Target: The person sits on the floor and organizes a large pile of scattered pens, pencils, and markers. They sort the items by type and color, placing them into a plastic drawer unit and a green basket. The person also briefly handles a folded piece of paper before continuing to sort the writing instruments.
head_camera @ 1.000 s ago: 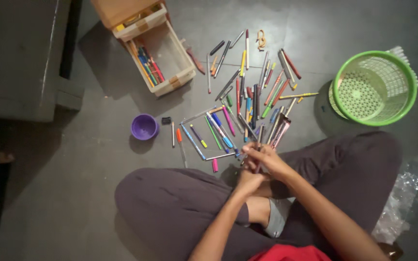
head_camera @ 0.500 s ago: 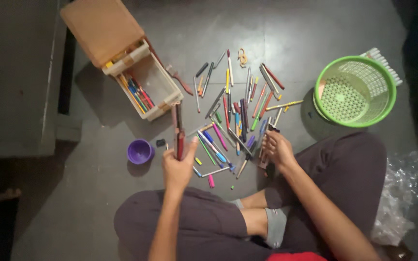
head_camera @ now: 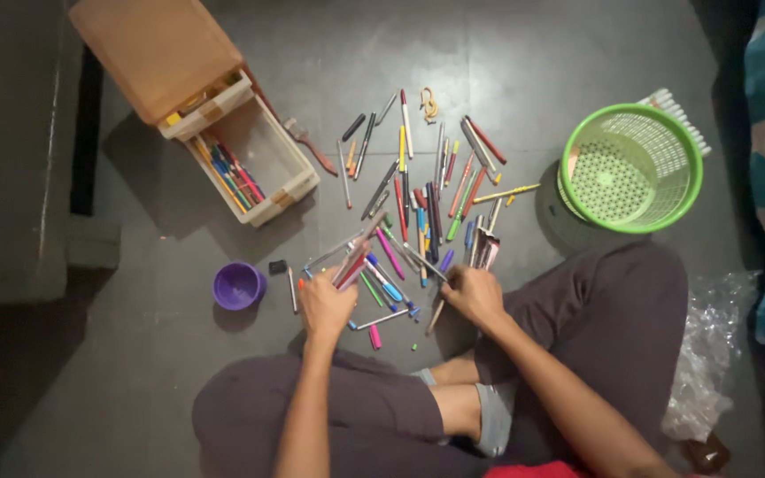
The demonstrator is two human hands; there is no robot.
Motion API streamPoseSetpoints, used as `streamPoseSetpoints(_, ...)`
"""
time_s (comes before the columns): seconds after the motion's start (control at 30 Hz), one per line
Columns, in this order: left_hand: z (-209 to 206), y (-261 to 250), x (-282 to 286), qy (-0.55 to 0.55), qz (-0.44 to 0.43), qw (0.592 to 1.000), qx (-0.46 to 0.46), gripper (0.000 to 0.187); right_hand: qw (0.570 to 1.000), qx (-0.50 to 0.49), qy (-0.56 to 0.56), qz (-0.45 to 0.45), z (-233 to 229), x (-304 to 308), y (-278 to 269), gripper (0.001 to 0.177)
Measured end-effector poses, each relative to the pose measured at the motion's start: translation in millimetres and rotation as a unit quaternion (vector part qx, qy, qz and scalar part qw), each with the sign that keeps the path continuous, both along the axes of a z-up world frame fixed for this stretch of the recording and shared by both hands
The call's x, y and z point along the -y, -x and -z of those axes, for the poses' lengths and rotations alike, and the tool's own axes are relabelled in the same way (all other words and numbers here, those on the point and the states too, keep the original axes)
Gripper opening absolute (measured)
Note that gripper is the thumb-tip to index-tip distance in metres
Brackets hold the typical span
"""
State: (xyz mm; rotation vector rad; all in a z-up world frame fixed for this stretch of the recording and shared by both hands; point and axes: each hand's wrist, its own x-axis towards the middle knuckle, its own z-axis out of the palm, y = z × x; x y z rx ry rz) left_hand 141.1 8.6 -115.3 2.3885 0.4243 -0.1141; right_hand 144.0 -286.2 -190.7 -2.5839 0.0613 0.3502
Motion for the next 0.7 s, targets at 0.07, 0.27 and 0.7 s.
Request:
streamPoseSetpoints(0.07,-2.0,1.0,2.9,0.007,-0.003,1.000,0.011,0.025,0.997,0.018,-0.061,0.047,10.0,1.3,-2.7,0.024)
streamPoseSetpoints(0.27,-7.8,4.2,4.7,0.004,-0.002,0.999,0.031,0.024,0.833,0.033,-0.471,0.289,-0.8,33.2,-26.7,0.021)
streamPoseSetpoints(0.7,1.2,21.5,13.5,0.011,0.060,0.998,-0.013,0.021,0.978,-0.192,-0.082,0.010,8.0,-21.5,27.7,0.058)
